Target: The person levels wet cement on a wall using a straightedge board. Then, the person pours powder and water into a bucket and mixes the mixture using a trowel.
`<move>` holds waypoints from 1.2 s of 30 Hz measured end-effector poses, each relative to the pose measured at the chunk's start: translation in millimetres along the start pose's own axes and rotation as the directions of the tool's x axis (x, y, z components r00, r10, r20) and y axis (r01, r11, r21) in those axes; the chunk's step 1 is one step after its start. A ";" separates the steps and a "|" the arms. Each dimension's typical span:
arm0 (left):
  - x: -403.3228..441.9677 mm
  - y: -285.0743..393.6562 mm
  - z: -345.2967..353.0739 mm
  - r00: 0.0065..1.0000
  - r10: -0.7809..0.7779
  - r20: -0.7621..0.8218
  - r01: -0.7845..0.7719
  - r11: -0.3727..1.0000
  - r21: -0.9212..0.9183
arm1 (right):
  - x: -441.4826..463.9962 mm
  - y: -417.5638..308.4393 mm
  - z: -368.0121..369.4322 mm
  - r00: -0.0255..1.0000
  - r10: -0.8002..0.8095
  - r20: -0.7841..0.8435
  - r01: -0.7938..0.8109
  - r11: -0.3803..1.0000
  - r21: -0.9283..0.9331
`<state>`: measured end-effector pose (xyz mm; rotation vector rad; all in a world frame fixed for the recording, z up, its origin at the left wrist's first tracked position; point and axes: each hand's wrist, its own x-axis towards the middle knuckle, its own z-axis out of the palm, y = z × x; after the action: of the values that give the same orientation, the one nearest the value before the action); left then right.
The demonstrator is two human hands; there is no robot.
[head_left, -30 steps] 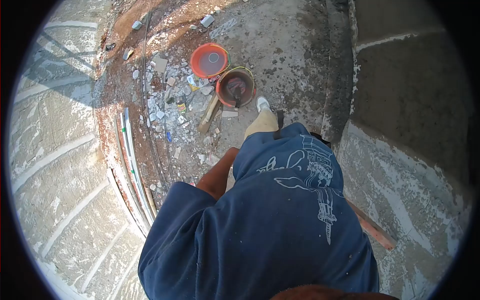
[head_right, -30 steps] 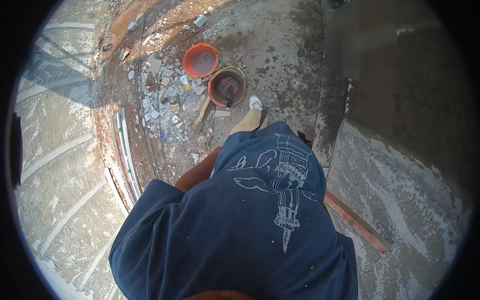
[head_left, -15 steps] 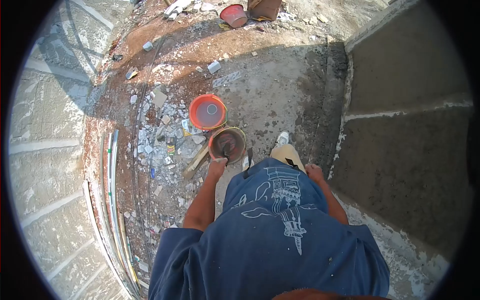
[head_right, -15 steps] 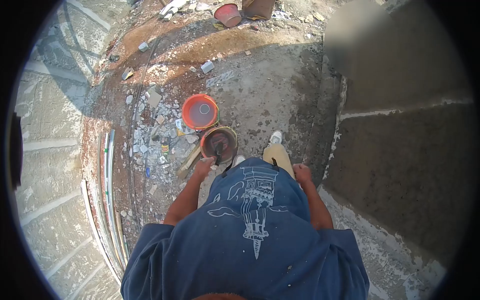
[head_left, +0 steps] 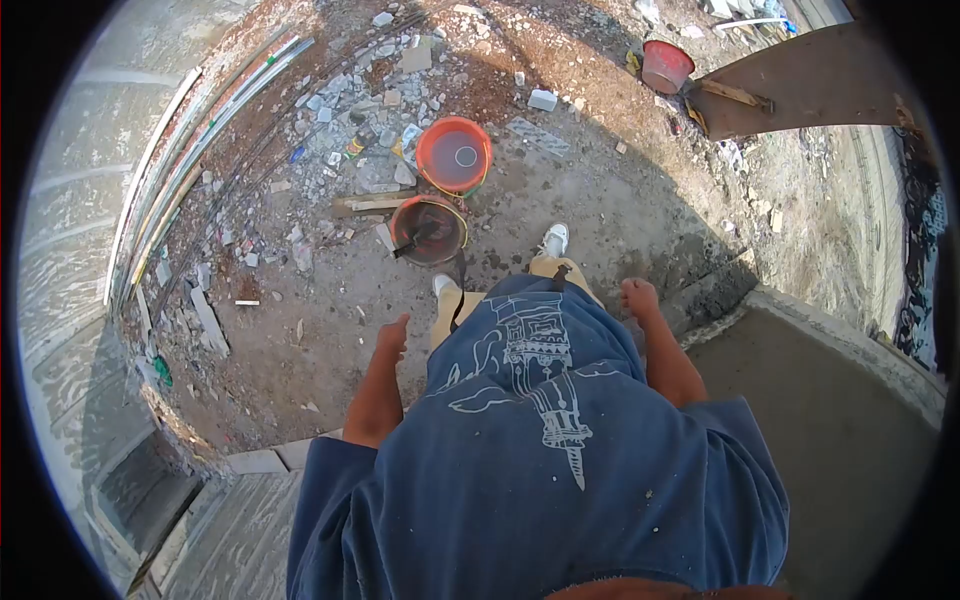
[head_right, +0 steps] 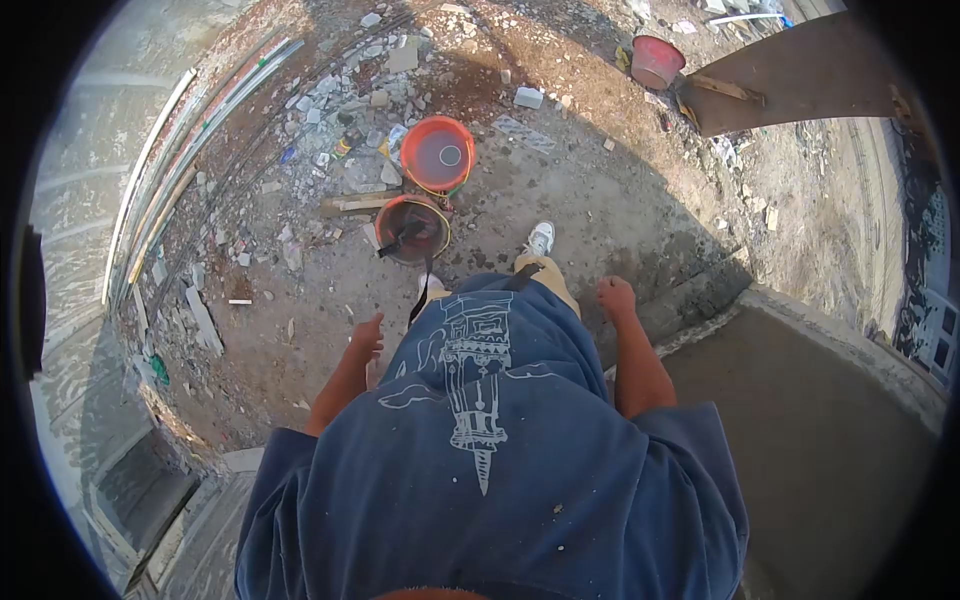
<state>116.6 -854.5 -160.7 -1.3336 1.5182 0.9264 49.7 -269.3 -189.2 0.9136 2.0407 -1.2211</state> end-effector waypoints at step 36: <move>287.3 154.4 313.9 0.968 0.105 0.226 0.247 -0.530 -0.811 | 457.7 -263.7 468.9 0.750 0.281 0.599 0.191 0.775 -0.603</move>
<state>-0.2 -633.3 -538.0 -2.2926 -0.4242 2.5846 -368.4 -665.9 -597.6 0.1353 1.6119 -0.5845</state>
